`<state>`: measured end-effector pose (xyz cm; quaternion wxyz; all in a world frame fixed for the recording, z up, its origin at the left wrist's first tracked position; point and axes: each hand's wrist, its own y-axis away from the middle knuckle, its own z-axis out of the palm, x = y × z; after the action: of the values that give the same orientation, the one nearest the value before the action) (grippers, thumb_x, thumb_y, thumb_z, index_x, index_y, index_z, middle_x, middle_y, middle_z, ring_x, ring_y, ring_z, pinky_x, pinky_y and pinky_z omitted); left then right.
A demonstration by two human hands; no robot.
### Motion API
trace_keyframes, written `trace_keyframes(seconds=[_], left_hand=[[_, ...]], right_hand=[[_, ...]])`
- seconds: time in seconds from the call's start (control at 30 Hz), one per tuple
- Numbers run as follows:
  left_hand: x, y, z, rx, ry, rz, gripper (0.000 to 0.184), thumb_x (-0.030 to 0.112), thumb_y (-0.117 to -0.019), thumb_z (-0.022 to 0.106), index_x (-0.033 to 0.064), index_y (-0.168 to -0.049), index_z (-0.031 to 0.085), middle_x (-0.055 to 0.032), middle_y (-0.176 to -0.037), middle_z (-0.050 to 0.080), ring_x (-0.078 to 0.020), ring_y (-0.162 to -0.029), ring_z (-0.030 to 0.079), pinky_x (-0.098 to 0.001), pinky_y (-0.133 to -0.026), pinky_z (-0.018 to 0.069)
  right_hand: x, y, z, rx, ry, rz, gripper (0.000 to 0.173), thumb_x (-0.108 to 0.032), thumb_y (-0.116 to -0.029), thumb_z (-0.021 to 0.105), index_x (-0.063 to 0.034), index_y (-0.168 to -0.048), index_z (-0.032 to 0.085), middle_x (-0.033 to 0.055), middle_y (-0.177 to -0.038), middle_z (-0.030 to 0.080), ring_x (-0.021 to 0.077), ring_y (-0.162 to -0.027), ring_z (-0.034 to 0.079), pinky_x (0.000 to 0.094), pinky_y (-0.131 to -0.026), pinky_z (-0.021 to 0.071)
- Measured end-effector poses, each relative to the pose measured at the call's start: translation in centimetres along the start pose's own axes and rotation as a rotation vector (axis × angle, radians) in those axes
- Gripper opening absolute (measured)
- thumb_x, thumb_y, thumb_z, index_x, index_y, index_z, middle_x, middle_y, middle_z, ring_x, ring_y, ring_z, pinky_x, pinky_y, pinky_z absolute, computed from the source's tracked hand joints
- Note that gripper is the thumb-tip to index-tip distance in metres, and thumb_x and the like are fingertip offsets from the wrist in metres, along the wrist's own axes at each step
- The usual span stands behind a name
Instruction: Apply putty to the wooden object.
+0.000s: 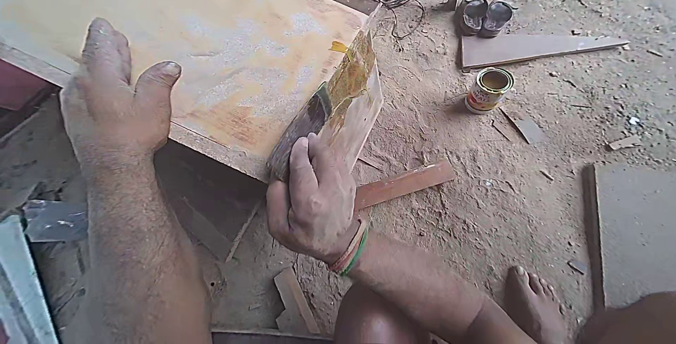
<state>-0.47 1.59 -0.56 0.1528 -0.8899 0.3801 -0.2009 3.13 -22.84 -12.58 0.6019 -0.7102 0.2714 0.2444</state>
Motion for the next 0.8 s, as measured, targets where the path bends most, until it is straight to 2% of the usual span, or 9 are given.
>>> trace_keyframes(seconds=[0.1, 0.17, 0.23, 0.33, 0.43, 0.47, 0.6, 0.7, 0.8], left_hand=[[-1.3, -0.7, 0.2, -0.008, 0.030, 0.020, 0.087, 0.066, -0.0961, 0.052, 0.0229, -0.165, 0.021, -0.0102, -0.166, 0.033, -0.0205, -0.153, 0.032, -0.0426, -0.124, 0.0289], [-1.8, -0.9, 0.4, -0.008, 0.036, 0.029, 0.088, 0.068, -0.0951, 0.052, 0.0229, -0.165, 0.021, -0.0094, -0.166, 0.032, -0.0188, -0.154, 0.030, -0.0407, -0.125, 0.0273], [-1.4, -0.8, 0.2, -0.009, 0.014, 0.026, 0.088, 0.068, -0.0953, 0.052, 0.0217, -0.164, 0.022, -0.0107, -0.165, 0.034, -0.0209, -0.153, 0.032, -0.0438, -0.125, 0.0282], [0.0, 0.1, -0.1, 0.014, -0.028, -0.001, 0.082, 0.063, -0.0978, 0.051, 0.0212, -0.164, 0.025, -0.0134, -0.163, 0.038, -0.0311, -0.151, 0.036, -0.0591, -0.121, 0.0297], [0.3, 0.5, 0.1, 0.045, -0.041, -0.031, 0.078, 0.063, -0.0992, 0.051, 0.0252, -0.163, 0.027, -0.0125, -0.160, 0.043, -0.0379, -0.146, 0.042, -0.0700, -0.113, 0.0326], [0.5, 0.6, -0.1, 0.031, -0.043, -0.048, 0.077, 0.062, -0.0995, 0.051, 0.0256, -0.163, 0.026, -0.0127, -0.160, 0.042, -0.0389, -0.146, 0.041, -0.0706, -0.113, 0.0319], [1.4, 0.6, -0.2, 0.009, -0.051, -0.057, 0.077, 0.061, -0.1005, 0.050, 0.0222, -0.163, 0.028, -0.0177, -0.159, 0.043, -0.0428, -0.145, 0.040, -0.0711, -0.113, 0.0303], [1.4, 0.6, 0.0, 0.043, -0.038, -0.003, 0.075, 0.059, -0.1014, 0.050, 0.0167, -0.161, 0.033, -0.0203, -0.156, 0.046, -0.0438, -0.144, 0.042, -0.0676, -0.115, 0.0298], [1.3, 0.5, 0.1, 0.058, -0.032, 0.034, 0.072, 0.055, -0.1026, 0.050, 0.0128, -0.159, 0.037, -0.0226, -0.153, 0.049, -0.0445, -0.143, 0.043, -0.0645, -0.118, 0.0289]], right_hand=[[0.2, 1.5, -3.0, -0.028, -0.181, -0.001, 0.041, -0.015, -0.0855, 0.056, 0.0130, -0.112, 0.070, 0.0256, -0.105, 0.072, 0.0291, -0.096, 0.072, 0.0362, -0.082, 0.0608], [1.9, 1.8, -5.2, 0.017, -0.261, 0.055, 0.037, -0.011, -0.0901, 0.049, 0.0124, -0.111, 0.070, 0.0210, -0.100, 0.073, 0.0231, -0.091, 0.072, 0.0342, -0.079, 0.0608], [4.6, 2.0, -6.8, 0.106, -0.330, 0.178, 0.031, -0.007, -0.0962, 0.046, 0.0103, -0.105, 0.070, 0.0130, -0.088, 0.072, 0.0147, -0.079, 0.069, 0.0303, -0.072, 0.0607], [10.6, 1.3, -6.5, 0.188, -0.283, 0.521, 0.027, -0.007, -0.0990, 0.047, 0.0008, -0.087, 0.070, 0.0036, -0.072, 0.071, 0.0094, -0.062, 0.069, 0.0277, -0.058, 0.0605], [16.5, -0.9, -4.1, 0.064, -0.310, 1.041, 0.028, -0.012, -0.1056, 0.048, -0.0003, -0.092, 0.069, 0.0082, -0.075, 0.075, 0.0160, -0.064, 0.074, 0.0343, -0.061, 0.0635], [17.9, -1.4, -3.1, 0.021, -0.286, 1.127, 0.028, -0.015, -0.1058, 0.048, -0.0015, -0.095, 0.069, 0.0086, -0.077, 0.075, 0.0172, -0.067, 0.075, 0.0361, -0.064, 0.0635], [20.8, -3.4, -0.8, -0.085, -0.378, 1.229, 0.018, -0.011, -0.1001, 0.056, 0.0025, -0.103, 0.067, 0.0152, -0.082, 0.074, 0.0232, -0.067, 0.075, 0.0392, -0.063, 0.0649], [21.6, -4.9, -0.8, -0.242, -0.295, 1.218, 0.017, -0.008, -0.0913, 0.060, 0.0001, -0.106, 0.064, 0.0135, -0.081, 0.073, 0.0219, -0.063, 0.073, 0.0389, -0.059, 0.0626], [21.5, -6.5, -0.9, -0.253, -0.257, 1.248, 0.014, -0.010, -0.0923, 0.059, 0.0002, -0.101, 0.062, 0.0115, -0.075, 0.067, 0.0200, -0.059, 0.066, 0.0371, -0.055, 0.0563]])
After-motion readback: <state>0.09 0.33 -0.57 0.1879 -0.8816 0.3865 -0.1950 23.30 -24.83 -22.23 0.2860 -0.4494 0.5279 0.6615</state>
